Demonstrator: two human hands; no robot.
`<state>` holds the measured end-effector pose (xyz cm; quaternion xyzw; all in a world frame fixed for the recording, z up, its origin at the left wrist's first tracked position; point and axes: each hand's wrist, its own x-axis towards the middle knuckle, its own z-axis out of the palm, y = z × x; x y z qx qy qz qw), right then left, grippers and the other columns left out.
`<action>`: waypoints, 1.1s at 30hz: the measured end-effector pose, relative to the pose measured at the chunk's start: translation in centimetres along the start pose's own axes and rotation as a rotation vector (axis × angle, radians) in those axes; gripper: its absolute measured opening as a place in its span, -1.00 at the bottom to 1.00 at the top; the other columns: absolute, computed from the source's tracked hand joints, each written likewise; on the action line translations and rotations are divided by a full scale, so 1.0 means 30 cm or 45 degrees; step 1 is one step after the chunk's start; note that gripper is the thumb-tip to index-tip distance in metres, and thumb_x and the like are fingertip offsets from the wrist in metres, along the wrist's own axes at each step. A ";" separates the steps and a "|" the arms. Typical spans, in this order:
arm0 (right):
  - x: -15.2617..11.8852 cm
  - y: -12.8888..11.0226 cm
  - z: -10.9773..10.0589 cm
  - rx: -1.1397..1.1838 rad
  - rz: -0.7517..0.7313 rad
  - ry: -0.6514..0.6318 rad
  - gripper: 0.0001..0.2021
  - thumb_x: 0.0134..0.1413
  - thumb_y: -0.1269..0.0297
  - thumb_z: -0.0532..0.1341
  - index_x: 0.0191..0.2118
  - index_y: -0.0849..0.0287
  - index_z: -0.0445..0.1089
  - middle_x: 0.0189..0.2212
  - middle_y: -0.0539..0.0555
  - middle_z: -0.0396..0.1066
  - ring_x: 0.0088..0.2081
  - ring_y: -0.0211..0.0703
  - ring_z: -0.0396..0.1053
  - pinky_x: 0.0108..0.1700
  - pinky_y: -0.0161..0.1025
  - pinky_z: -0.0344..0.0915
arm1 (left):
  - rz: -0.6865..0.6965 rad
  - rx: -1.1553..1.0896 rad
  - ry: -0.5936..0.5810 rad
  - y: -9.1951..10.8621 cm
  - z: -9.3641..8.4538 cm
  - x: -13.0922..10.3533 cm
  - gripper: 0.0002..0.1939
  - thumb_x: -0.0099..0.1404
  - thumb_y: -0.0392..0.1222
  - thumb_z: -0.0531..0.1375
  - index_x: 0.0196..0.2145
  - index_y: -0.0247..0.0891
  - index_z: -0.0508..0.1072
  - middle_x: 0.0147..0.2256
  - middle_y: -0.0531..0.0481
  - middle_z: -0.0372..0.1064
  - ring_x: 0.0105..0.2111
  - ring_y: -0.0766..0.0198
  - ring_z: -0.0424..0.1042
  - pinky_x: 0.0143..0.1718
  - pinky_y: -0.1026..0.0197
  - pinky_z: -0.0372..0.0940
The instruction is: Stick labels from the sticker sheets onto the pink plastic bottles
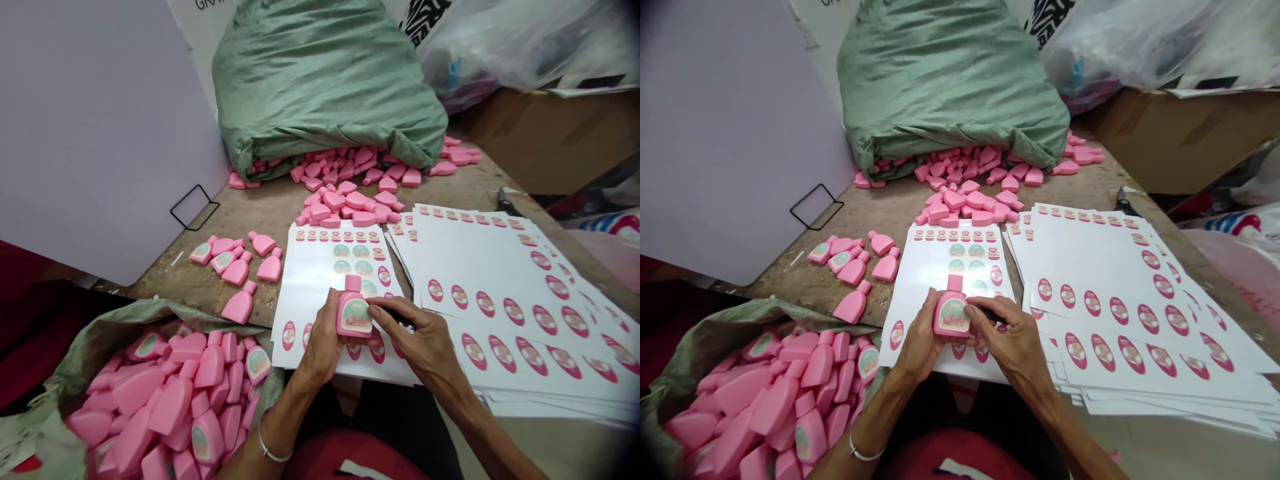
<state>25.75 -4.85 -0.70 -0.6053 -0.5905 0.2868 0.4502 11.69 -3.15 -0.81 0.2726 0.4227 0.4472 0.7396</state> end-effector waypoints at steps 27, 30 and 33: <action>0.745 0.144 0.187 -0.783 -0.220 -0.235 -0.55 0.01 0.04 0.19 -0.05 0.25 0.31 -0.22 0.23 0.47 -0.21 0.01 0.42 -0.29 -0.22 0.24 | 1.138 1.871 1.096 0.187 -0.504 0.067 -0.70 0.28 -0.07 0.03 -0.14 -0.32 0.34 -0.14 -0.27 0.34 -0.08 -0.09 0.29 0.00 -0.15 0.15; 0.795 0.129 0.228 -0.826 -0.253 -0.322 -0.56 -0.08 0.03 0.25 -0.12 0.23 0.36 -0.31 0.19 0.50 -0.32 -0.03 0.43 -0.38 -0.27 0.19 | 1.164 1.932 1.098 0.196 -0.520 0.136 -0.66 0.30 -0.09 0.03 -0.06 -0.35 0.31 -0.08 -0.30 0.30 -0.03 -0.06 0.27 0.01 -0.12 0.17; 0.791 0.116 0.227 -0.877 -0.292 -0.306 -0.66 -0.06 0.07 0.24 -0.23 0.25 0.40 -0.33 0.23 0.49 -0.29 0.00 0.41 -0.33 -0.24 0.18 | 1.184 1.900 1.077 0.222 -0.489 0.188 -0.51 0.26 -0.02 0.10 0.04 -0.38 0.23 0.01 -0.35 0.24 0.05 -0.09 0.21 0.06 -0.19 0.10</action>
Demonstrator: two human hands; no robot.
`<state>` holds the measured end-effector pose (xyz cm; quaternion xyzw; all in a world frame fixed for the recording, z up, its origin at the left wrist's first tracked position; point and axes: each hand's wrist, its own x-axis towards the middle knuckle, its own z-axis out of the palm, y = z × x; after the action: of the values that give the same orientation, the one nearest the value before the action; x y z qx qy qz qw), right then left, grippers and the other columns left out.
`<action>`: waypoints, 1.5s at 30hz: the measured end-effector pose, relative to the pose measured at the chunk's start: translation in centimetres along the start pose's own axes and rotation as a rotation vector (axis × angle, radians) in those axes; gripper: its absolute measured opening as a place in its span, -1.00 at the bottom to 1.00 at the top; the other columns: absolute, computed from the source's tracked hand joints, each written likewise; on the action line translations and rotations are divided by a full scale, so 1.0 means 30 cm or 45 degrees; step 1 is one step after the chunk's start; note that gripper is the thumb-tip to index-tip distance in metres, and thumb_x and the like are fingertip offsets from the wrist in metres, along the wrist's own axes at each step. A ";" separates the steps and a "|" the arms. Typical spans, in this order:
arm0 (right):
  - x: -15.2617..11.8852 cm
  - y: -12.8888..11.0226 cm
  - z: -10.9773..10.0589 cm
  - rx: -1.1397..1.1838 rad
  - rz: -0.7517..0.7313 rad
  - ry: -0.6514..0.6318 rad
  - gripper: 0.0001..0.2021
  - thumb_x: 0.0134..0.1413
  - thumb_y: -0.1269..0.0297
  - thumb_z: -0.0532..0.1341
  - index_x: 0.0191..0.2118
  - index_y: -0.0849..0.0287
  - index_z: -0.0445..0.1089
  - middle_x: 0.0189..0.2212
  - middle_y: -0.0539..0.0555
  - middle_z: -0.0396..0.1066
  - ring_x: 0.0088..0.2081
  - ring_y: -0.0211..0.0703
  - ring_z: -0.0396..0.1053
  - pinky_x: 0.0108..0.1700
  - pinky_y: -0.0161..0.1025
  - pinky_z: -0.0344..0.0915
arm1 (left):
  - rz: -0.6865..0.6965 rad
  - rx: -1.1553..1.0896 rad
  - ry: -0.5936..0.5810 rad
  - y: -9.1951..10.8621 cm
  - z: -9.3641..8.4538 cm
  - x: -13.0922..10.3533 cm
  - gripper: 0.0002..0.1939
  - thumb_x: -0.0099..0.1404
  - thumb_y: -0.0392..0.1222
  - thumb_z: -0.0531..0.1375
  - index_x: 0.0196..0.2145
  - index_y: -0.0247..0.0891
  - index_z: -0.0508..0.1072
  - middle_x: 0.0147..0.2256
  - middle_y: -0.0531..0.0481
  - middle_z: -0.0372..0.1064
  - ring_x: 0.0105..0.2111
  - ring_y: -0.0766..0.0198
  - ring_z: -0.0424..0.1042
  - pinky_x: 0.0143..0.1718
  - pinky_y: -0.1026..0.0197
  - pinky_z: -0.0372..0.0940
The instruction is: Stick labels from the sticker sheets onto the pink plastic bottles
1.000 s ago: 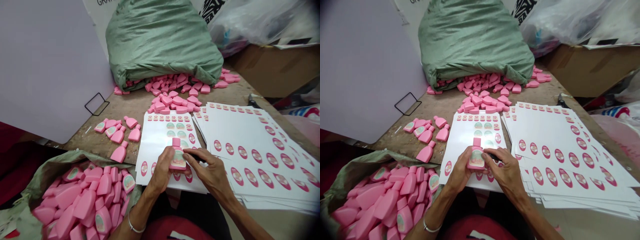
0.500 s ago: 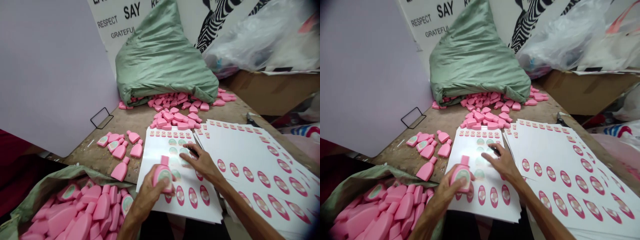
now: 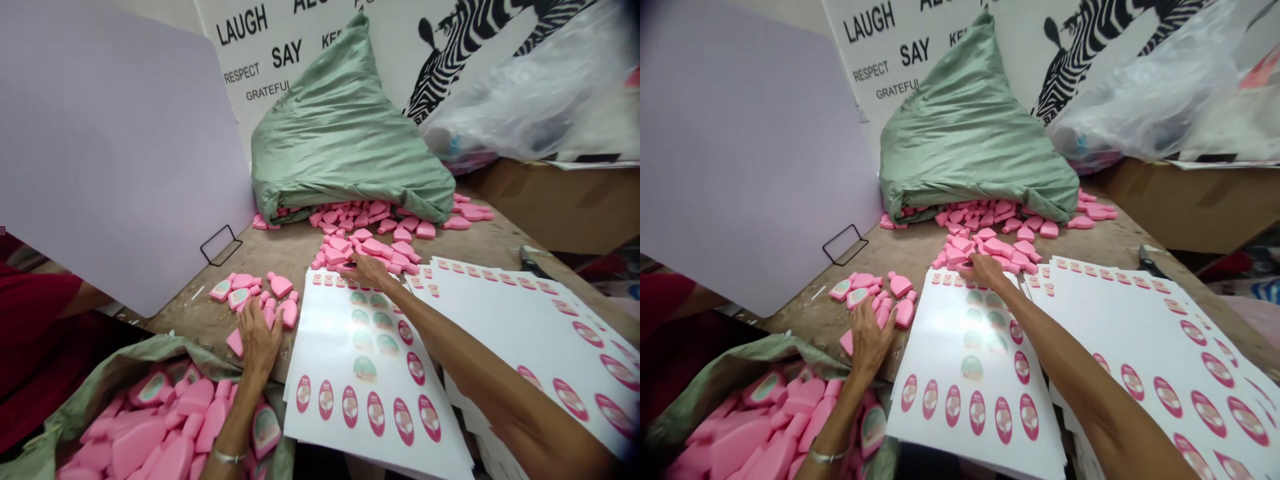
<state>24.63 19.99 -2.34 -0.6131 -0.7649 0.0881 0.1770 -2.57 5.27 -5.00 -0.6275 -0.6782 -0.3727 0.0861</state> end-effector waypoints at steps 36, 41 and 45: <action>-0.753 -0.084 0.019 0.017 -0.085 0.247 -0.81 0.22 0.25 0.06 -0.39 0.15 0.32 -0.45 0.05 0.38 -0.35 -0.16 0.26 -0.23 -0.19 0.08 | -0.814 -1.388 -0.988 0.379 -0.080 -0.258 -0.58 0.21 0.07 0.16 -0.12 -0.31 0.33 -0.41 -0.07 0.45 -0.41 0.14 0.54 -0.39 0.18 0.44; -0.752 -0.103 0.021 0.014 -0.054 0.306 -0.83 0.16 0.20 0.13 -0.39 0.16 0.30 -0.47 0.06 0.38 -0.38 -0.15 0.26 -0.27 -0.20 0.10 | -0.806 -1.381 -0.991 0.384 -0.086 -0.255 -0.60 0.23 0.06 0.15 -0.13 -0.31 0.32 -0.47 -0.03 0.43 -0.44 0.17 0.53 -0.38 0.17 0.44; -0.762 -0.123 0.023 -0.044 -0.143 0.427 -0.86 0.12 0.23 0.17 -0.39 0.17 0.33 -0.48 0.08 0.40 -0.37 -0.13 0.27 -0.26 -0.17 0.11 | -0.837 -1.421 -1.002 0.386 -0.090 -0.253 -0.58 0.22 0.07 0.15 -0.11 -0.32 0.31 -0.50 -0.01 0.41 -0.47 0.20 0.51 -0.38 0.16 0.45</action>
<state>25.25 -2.97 -5.40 -0.5784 -0.7591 -0.0385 0.2962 8.58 -3.11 -2.91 -0.4303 -0.5216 -0.4158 -0.6081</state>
